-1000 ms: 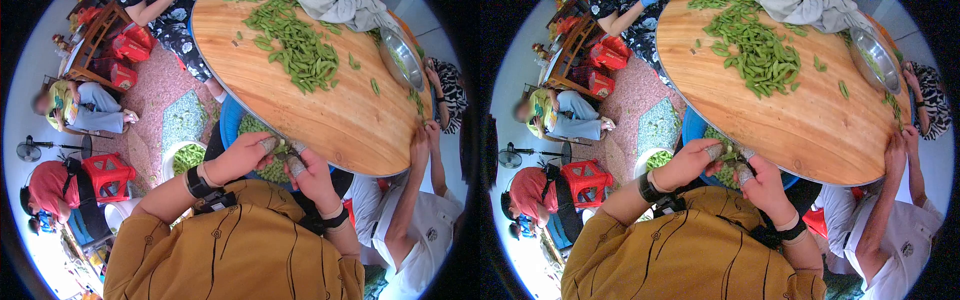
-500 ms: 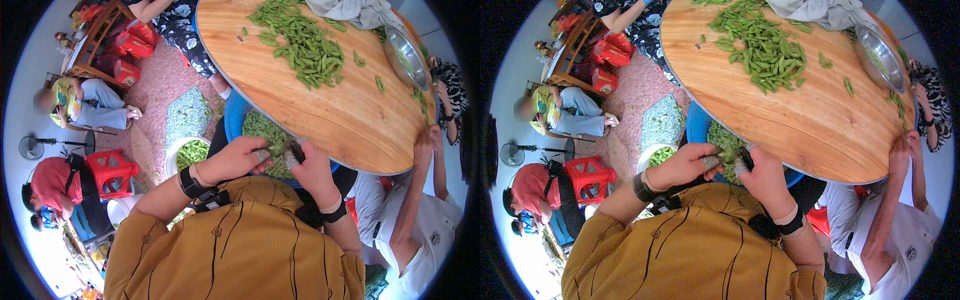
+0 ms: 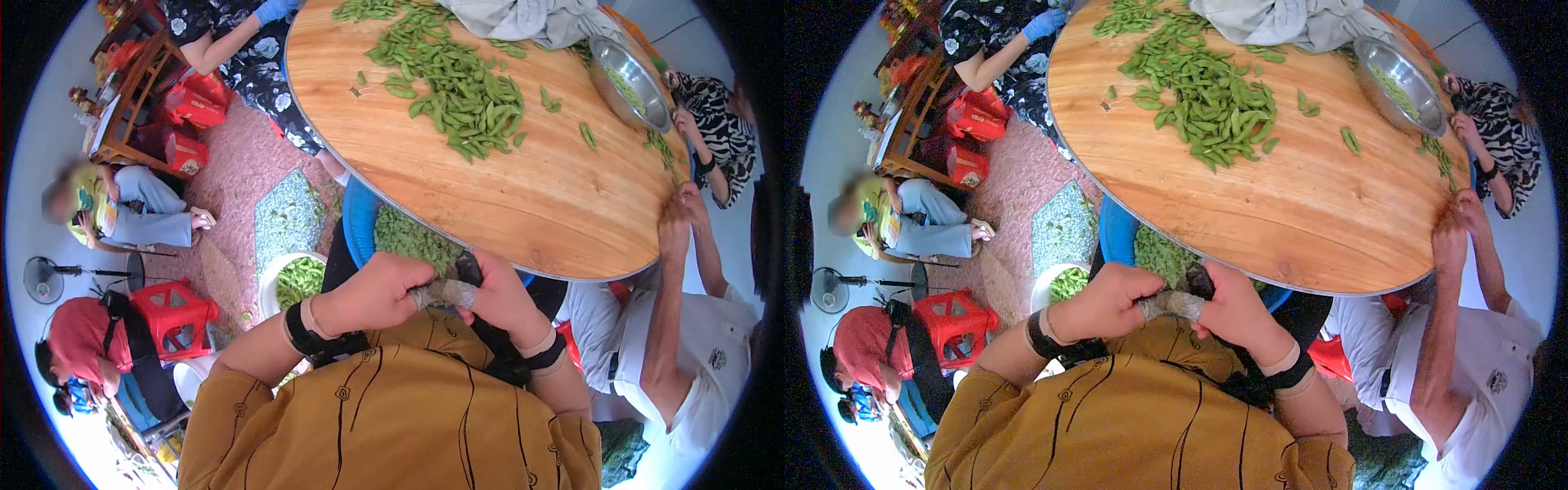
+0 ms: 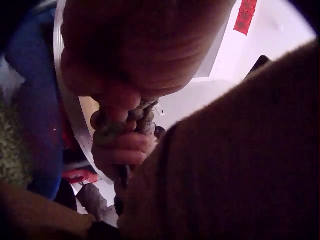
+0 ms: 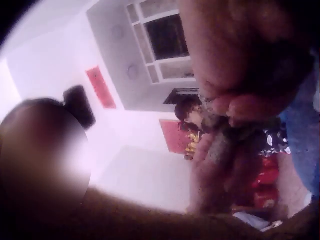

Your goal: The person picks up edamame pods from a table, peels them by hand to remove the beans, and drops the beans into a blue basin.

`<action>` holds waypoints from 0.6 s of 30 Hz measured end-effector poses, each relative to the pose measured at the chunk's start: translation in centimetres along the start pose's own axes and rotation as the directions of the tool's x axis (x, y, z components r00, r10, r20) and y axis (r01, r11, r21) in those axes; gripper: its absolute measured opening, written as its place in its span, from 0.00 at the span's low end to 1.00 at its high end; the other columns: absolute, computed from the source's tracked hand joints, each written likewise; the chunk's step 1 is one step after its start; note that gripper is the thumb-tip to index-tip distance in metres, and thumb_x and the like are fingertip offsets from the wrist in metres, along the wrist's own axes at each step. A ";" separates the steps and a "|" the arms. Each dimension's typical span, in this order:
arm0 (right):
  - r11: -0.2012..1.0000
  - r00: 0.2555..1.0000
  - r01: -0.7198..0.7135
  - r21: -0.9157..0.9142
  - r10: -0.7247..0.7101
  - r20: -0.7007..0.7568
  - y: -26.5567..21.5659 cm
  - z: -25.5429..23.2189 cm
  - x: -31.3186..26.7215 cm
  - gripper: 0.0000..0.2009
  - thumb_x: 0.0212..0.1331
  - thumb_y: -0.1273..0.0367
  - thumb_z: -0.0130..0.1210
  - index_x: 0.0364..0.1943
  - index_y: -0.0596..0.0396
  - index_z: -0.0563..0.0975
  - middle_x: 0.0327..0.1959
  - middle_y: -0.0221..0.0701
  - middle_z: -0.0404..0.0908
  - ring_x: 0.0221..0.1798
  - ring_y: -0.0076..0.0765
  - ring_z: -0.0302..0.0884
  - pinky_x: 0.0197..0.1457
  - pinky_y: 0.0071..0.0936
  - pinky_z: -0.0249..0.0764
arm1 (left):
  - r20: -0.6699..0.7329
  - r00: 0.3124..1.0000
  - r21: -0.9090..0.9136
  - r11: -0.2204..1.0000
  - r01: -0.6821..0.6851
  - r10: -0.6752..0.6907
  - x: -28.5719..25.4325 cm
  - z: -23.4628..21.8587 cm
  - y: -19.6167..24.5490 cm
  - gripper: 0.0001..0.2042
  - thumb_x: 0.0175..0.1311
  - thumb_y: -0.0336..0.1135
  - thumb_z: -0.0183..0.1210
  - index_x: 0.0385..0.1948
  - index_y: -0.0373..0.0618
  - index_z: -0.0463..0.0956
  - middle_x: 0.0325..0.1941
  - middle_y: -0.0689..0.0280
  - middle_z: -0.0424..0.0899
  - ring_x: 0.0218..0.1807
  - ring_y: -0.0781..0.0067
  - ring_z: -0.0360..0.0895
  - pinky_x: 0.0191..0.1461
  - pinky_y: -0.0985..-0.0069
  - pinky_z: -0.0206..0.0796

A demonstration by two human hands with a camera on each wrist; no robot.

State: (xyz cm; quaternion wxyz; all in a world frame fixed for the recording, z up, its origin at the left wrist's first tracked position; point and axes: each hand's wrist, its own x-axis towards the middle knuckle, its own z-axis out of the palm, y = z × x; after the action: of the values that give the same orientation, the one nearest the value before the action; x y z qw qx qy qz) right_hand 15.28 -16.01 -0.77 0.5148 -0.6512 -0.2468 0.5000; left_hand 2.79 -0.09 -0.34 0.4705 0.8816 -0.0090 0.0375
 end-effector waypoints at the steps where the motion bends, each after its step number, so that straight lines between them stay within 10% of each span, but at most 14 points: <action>1: 0.995 0.995 -0.014 0.100 0.004 0.097 0.0 -0.6 0.0 0.09 0.54 0.69 0.58 0.35 0.57 0.72 0.18 0.25 0.73 0.16 0.20 0.69 0.19 0.19 0.65 | 0.053 0.999 -0.050 0.999 -0.002 0.004 0.1 -0.1 0.1 0.04 0.50 0.25 0.54 0.27 0.40 0.71 0.22 0.52 0.71 0.28 0.47 0.72 0.29 0.65 0.64; 9: 0.968 0.974 0.030 0.250 -0.084 0.211 1.5 -0.1 1.1 0.10 0.52 0.69 0.59 0.35 0.56 0.72 0.18 0.25 0.73 0.19 0.22 0.71 0.21 0.22 0.67 | 0.176 0.983 -0.365 0.931 0.023 0.045 -0.3 -1.3 -0.1 0.04 0.53 0.27 0.55 0.28 0.39 0.71 0.20 0.57 0.71 0.23 0.63 0.72 0.28 0.71 0.63; 11: 0.687 0.731 0.611 -0.392 -0.680 -0.052 3.7 0.7 2.9 0.11 0.48 0.70 0.59 0.34 0.58 0.72 0.19 0.36 0.75 0.23 0.39 0.76 0.27 0.33 0.71 | 0.314 0.879 -0.468 0.747 0.472 -0.359 -1.2 -2.4 0.1 0.04 0.54 0.28 0.55 0.28 0.39 0.72 0.19 0.59 0.71 0.23 0.69 0.70 0.29 0.73 0.63; 12: 0.685 0.730 0.609 -0.399 -0.681 -0.055 3.2 0.5 2.6 0.11 0.48 0.70 0.59 0.34 0.58 0.72 0.19 0.36 0.75 0.23 0.39 0.76 0.27 0.33 0.71 | 0.316 0.881 -0.469 0.750 0.467 -0.351 -2.0 -2.9 -0.5 0.04 0.54 0.28 0.55 0.28 0.39 0.72 0.19 0.59 0.71 0.23 0.69 0.70 0.29 0.73 0.63; 14: 0.663 0.912 0.355 -0.659 -0.401 0.087 1.9 0.2 2.1 0.12 0.45 0.70 0.59 0.33 0.59 0.73 0.23 0.47 0.75 0.29 0.56 0.76 0.36 0.44 0.72 | 0.024 0.951 0.073 0.950 0.305 -0.307 -4.2 -3.7 -3.0 0.06 0.54 0.32 0.57 0.26 0.38 0.73 0.20 0.58 0.74 0.24 0.64 0.74 0.30 0.70 0.65; 18: 0.606 0.943 0.255 -0.753 -0.329 0.054 -1.3 -1.6 2.2 0.11 0.50 0.63 0.56 0.31 0.56 0.75 0.27 0.47 0.77 0.32 0.58 0.75 0.37 0.48 0.71 | -0.176 0.817 0.759 0.453 0.468 -0.549 -10.6 -4.5 -8.0 0.13 0.49 0.42 0.63 0.27 0.41 0.77 0.23 0.53 0.78 0.29 0.52 0.78 0.32 0.62 0.70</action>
State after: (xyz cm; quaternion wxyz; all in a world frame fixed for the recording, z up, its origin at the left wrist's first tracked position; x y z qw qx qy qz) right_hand 17.82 -14.43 -0.50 0.2848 -0.7775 -0.5102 0.2326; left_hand -7.61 7.83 -5.26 0.0327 0.9567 0.2495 -0.1465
